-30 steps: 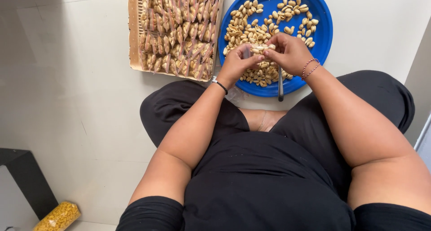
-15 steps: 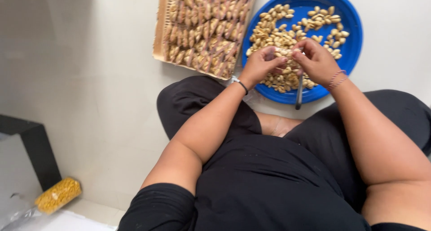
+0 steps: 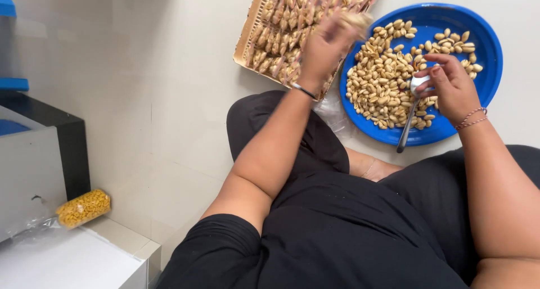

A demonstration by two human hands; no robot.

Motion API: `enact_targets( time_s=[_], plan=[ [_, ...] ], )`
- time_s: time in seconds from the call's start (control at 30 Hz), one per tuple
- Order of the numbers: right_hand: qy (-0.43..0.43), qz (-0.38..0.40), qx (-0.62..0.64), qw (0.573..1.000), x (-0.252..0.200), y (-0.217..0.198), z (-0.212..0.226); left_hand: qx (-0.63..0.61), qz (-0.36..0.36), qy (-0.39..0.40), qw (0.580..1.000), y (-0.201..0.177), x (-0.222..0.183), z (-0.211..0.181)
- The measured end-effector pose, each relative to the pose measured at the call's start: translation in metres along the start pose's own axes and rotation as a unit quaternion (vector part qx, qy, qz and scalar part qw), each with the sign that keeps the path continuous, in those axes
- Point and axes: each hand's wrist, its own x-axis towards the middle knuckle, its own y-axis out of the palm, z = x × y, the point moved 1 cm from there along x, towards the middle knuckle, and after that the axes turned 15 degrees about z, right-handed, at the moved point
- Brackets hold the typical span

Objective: A person is manually bagging nuts by transferring them from a blue plate into a small plastic bag using their hands and a spoon.

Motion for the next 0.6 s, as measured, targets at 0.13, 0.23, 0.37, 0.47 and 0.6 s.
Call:
enact_targets(
  time_s=[0.13, 0.23, 0.37, 0.47, 0.6],
  plan=[
    [0.039, -0.018, -0.072, 0.996, -0.005, 0.004, 0.012, 0.218, -0.189, 0.041, 0.957, -0.098, 0.022, -0.024],
    [0.074, -0.016, -0.122, 0.990, -0.005, 0.003, 0.015, 0.325, -0.273, -0.001, 0.906, -0.156, 0.032, 0.001],
    [0.100, -0.006, -0.155, 0.983, -0.002, -0.002, 0.008, 0.442, -0.312, -0.042, 0.840, -0.172, 0.029, 0.032],
    [0.112, -0.002, -0.178, 0.978, 0.000, -0.002, 0.013, 0.461, -0.305, -0.041, 0.832, -0.170, 0.036, 0.039],
    [0.093, 0.001, -0.204, 0.975, 0.000, -0.004, 0.006, 0.454, -0.266, -0.035, 0.849, -0.167, 0.036, 0.039]
  ],
)
